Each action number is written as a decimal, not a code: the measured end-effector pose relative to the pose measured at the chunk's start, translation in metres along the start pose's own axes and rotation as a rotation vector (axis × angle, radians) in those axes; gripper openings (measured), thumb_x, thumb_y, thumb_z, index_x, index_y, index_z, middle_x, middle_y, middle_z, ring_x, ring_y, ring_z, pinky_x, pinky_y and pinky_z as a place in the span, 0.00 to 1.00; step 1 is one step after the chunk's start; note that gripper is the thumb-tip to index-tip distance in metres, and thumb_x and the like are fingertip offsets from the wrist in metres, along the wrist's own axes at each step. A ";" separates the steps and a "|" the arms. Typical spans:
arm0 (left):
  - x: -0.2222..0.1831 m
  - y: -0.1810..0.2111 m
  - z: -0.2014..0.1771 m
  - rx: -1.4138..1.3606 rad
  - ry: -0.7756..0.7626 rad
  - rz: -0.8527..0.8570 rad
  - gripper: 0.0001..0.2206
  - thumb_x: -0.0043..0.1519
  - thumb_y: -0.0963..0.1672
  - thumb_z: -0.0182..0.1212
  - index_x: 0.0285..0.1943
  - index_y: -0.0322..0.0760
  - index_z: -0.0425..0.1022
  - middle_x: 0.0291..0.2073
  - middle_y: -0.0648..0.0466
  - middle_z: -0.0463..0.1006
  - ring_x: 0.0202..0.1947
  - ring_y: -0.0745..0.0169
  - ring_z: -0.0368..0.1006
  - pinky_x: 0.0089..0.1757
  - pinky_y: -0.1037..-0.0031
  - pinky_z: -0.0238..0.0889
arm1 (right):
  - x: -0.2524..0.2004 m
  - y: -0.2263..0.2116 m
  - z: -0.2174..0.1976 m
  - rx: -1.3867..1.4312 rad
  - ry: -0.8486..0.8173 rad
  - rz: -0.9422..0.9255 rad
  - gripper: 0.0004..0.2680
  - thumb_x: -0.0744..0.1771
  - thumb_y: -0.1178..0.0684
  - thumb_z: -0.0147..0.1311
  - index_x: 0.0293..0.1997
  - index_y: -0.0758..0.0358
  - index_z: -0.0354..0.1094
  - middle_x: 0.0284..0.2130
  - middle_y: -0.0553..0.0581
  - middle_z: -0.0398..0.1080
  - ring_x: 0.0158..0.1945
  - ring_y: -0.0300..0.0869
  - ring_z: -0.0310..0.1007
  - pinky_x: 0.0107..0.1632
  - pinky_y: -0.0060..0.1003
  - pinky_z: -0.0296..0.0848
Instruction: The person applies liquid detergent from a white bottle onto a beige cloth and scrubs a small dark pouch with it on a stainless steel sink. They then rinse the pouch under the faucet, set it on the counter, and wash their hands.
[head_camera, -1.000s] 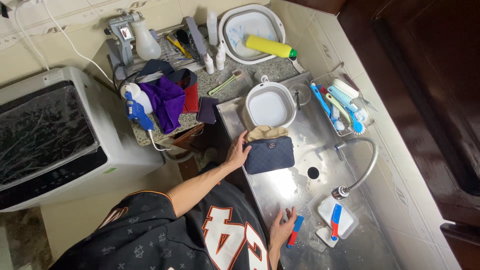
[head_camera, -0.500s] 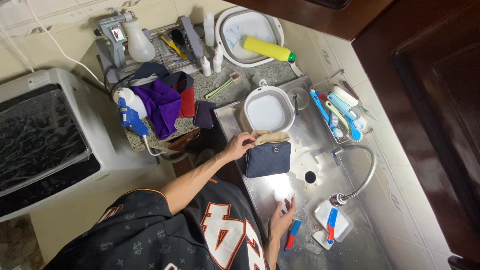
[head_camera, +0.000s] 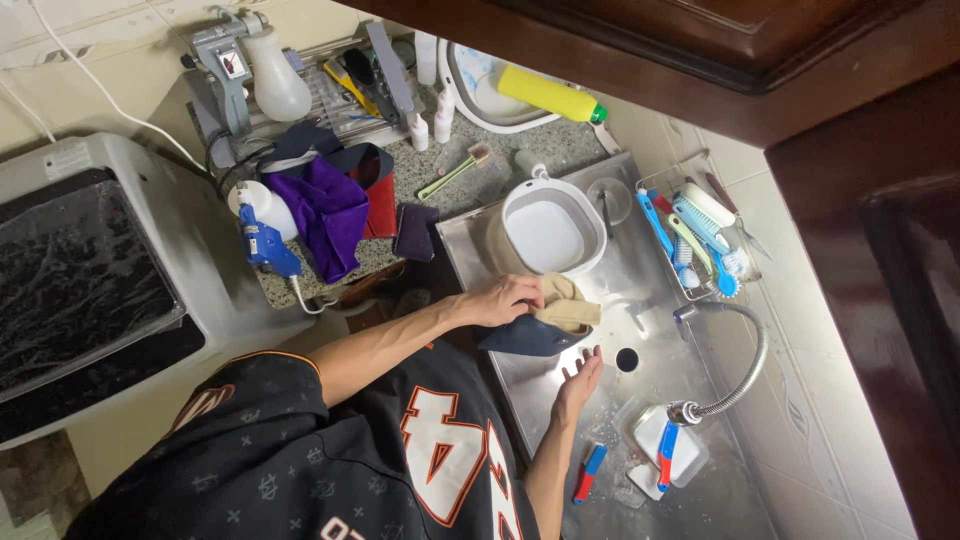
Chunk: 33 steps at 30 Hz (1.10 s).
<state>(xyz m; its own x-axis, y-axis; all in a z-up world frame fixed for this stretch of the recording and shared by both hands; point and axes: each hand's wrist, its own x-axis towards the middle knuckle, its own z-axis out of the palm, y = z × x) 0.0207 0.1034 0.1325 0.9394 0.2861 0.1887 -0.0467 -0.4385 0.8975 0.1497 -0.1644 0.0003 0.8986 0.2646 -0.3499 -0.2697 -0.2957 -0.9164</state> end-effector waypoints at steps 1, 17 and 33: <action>-0.001 0.008 -0.005 -0.024 -0.032 0.021 0.06 0.58 0.37 0.61 0.41 0.32 0.79 0.40 0.49 0.78 0.43 0.50 0.78 0.45 0.64 0.69 | 0.003 -0.002 0.004 0.091 0.006 0.069 0.25 0.71 0.34 0.34 0.75 0.54 0.48 0.69 0.60 0.57 0.67 0.53 0.58 0.61 0.55 0.65; 0.010 -0.060 -0.014 -0.155 0.081 -0.061 0.07 0.57 0.35 0.58 0.42 0.31 0.77 0.40 0.50 0.77 0.43 0.57 0.77 0.45 0.70 0.70 | -0.027 -0.042 0.047 0.225 -0.089 0.090 0.15 0.69 0.43 0.54 0.56 0.59 0.59 0.55 0.58 0.65 0.60 0.46 0.69 0.56 0.55 0.74; 0.063 -0.209 -0.008 0.239 0.142 -0.749 0.12 0.57 0.51 0.63 0.40 0.44 0.83 0.34 0.49 0.85 0.37 0.50 0.81 0.41 0.62 0.73 | -0.069 -0.049 0.063 -0.221 -0.124 -0.165 0.21 0.64 0.48 0.67 0.58 0.62 0.63 0.59 0.62 0.65 0.62 0.50 0.66 0.62 0.45 0.68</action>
<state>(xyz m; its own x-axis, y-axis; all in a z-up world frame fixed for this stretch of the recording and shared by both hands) 0.0871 0.2199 -0.0403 0.6391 0.6755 -0.3677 0.6691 -0.2526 0.6989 0.0789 -0.1103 0.0571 0.8714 0.4316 -0.2334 -0.0295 -0.4288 -0.9029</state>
